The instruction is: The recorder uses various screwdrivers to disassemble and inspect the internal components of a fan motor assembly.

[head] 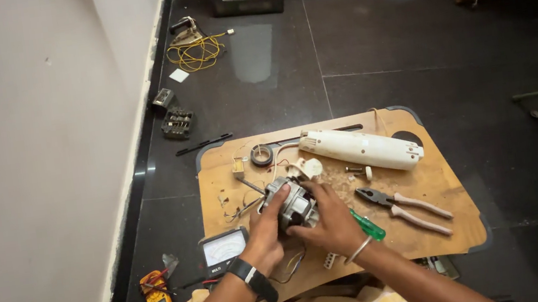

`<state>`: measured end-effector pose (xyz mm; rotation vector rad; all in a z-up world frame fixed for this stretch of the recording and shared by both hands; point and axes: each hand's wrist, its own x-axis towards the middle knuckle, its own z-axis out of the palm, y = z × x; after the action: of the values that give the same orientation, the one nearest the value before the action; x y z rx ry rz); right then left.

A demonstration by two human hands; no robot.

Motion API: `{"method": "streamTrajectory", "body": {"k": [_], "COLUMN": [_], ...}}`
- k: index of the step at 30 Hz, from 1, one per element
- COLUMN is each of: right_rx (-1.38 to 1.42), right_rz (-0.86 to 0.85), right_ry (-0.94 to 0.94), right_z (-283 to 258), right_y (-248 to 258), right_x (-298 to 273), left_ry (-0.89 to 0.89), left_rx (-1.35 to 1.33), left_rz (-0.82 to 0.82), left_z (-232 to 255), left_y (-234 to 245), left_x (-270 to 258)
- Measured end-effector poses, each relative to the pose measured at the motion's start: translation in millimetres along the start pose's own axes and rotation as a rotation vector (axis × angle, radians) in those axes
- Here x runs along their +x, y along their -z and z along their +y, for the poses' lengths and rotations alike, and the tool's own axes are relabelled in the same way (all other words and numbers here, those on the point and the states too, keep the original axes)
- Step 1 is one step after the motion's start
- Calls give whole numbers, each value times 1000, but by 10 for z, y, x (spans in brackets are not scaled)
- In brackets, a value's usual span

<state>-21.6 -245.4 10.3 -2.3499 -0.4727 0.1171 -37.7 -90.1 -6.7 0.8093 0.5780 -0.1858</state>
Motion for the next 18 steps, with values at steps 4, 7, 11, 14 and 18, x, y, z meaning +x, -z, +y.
{"method": "streamTrajectory", "body": {"k": [4, 7, 11, 14, 18], "right_rx": [-15, 32, 286, 383, 384], "right_rz": [67, 163, 252, 325, 305], "right_ry": [89, 351, 393, 296, 310], "right_z": [-173, -240, 101, 228, 155], "right_y": [107, 272, 303, 413, 486], "right_x": [-108, -147, -8, 136, 213], "left_ry": [-112, -147, -203, -268, -239], "left_rx": [26, -68, -41, 26, 16], "left_rz": [-19, -181, -285, -397, -565], "left_z": [101, 309, 581, 685, 669], "left_y": [4, -51, -62, -91, -88], "left_x": [-58, -156, -278, -323, -324]}}
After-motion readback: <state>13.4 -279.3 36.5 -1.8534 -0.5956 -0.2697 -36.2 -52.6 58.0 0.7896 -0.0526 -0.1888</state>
